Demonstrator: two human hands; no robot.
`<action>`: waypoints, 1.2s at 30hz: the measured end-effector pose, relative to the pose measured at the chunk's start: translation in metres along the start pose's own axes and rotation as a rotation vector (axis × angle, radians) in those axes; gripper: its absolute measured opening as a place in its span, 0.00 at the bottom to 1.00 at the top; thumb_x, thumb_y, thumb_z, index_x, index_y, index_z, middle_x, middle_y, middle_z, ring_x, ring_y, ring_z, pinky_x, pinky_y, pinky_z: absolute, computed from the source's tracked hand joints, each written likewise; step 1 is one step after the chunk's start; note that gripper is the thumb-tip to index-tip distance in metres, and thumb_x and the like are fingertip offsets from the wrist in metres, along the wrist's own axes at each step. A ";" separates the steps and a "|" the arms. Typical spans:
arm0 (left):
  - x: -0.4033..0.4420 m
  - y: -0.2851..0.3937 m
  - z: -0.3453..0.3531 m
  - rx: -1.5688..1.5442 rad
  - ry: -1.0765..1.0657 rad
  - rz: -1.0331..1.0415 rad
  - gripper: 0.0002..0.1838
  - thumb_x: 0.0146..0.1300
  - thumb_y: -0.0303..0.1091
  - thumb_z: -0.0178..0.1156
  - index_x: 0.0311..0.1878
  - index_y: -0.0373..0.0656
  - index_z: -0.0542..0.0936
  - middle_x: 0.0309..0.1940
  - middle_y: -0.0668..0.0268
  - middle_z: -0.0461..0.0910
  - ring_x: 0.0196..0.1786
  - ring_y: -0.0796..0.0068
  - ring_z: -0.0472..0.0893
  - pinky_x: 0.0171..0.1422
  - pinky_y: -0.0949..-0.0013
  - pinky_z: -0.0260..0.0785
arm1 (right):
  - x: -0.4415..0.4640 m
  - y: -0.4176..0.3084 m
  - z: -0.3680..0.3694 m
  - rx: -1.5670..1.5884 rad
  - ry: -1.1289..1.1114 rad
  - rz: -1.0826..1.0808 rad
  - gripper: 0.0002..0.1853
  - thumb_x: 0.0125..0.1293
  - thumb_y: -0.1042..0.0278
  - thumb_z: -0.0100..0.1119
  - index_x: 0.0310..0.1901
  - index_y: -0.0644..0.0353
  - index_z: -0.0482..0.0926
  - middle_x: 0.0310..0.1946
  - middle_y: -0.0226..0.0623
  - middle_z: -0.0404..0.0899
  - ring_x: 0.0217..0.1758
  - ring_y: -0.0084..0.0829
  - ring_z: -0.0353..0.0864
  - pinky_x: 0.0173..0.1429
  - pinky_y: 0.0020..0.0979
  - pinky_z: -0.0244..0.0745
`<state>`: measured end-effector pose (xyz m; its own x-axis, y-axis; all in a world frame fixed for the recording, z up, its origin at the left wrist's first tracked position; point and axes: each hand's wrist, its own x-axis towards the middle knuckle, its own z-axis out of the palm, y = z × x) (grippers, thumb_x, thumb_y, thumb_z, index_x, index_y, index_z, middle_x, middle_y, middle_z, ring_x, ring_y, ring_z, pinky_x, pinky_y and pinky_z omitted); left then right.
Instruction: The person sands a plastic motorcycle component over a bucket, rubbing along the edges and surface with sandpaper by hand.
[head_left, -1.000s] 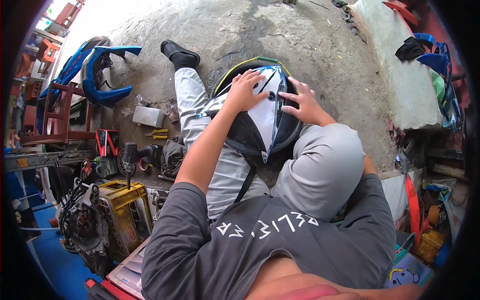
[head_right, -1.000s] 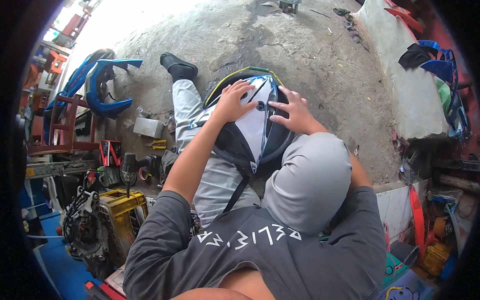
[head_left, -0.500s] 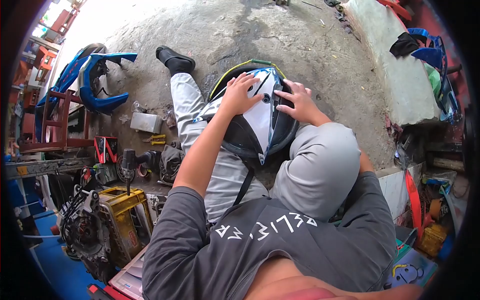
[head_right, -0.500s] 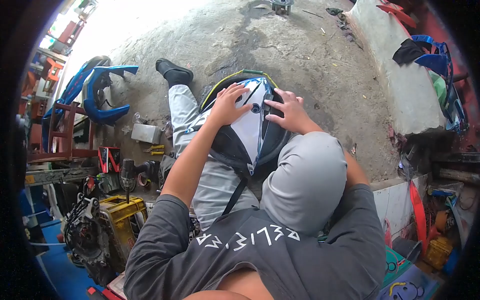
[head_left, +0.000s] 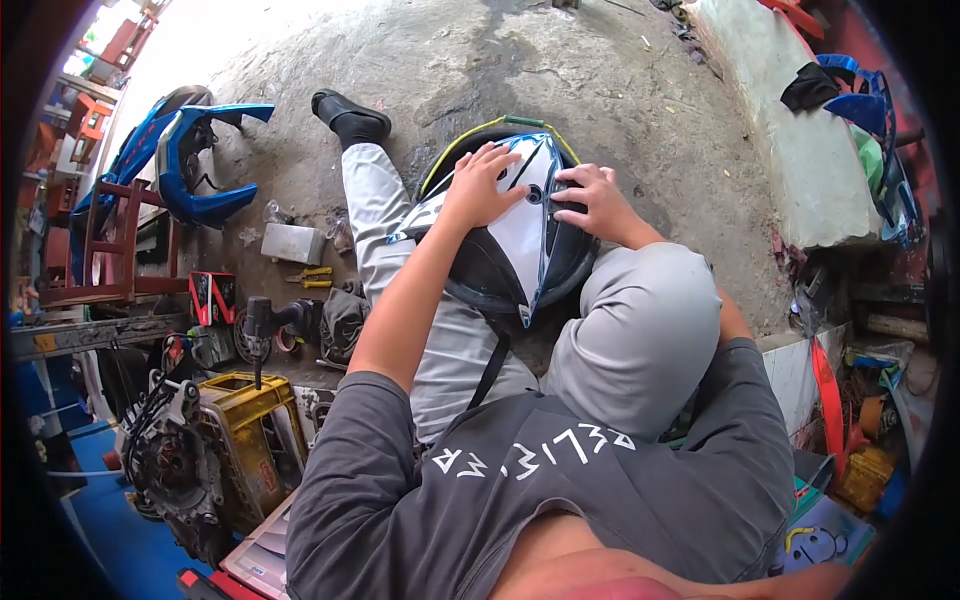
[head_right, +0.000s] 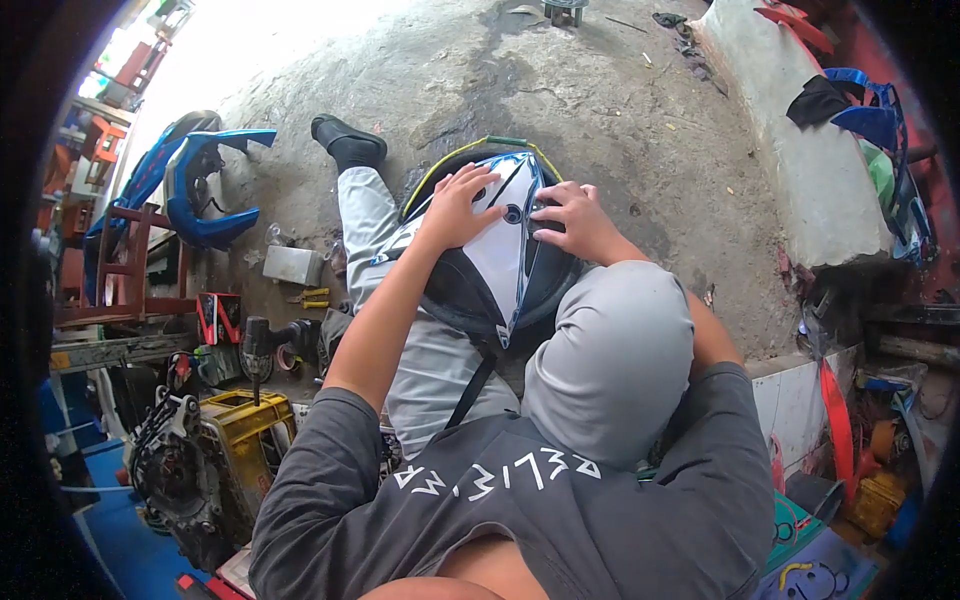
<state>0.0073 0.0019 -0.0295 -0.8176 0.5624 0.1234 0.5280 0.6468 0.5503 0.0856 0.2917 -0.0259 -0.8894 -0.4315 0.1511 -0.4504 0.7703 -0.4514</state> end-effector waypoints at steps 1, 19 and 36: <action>0.000 0.001 0.000 -0.001 0.000 0.000 0.36 0.70 0.56 0.76 0.77 0.52 0.84 0.84 0.58 0.78 0.91 0.52 0.67 0.94 0.42 0.55 | 0.001 -0.003 -0.002 -0.005 0.002 0.027 0.19 0.65 0.51 0.81 0.56 0.44 0.96 0.72 0.34 0.84 0.79 0.41 0.75 0.83 0.54 0.61; -0.001 0.000 0.001 0.006 -0.005 -0.010 0.37 0.71 0.57 0.76 0.78 0.53 0.84 0.84 0.58 0.77 0.91 0.53 0.66 0.94 0.43 0.54 | 0.010 0.007 0.014 -0.013 0.094 -0.200 0.17 0.69 0.56 0.79 0.54 0.54 0.93 0.66 0.38 0.87 0.72 0.45 0.82 0.76 0.52 0.74; -0.001 -0.001 0.000 -0.024 0.010 -0.026 0.35 0.69 0.58 0.76 0.76 0.54 0.85 0.84 0.58 0.77 0.91 0.52 0.66 0.94 0.41 0.54 | 0.015 0.009 0.014 0.147 0.106 -0.133 0.18 0.67 0.62 0.80 0.56 0.59 0.93 0.67 0.45 0.85 0.73 0.51 0.80 0.81 0.49 0.76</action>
<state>0.0072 0.0011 -0.0304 -0.8334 0.5401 0.1172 0.5008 0.6483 0.5734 0.0691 0.2856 -0.0404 -0.8297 -0.4670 0.3058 -0.5548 0.6299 -0.5435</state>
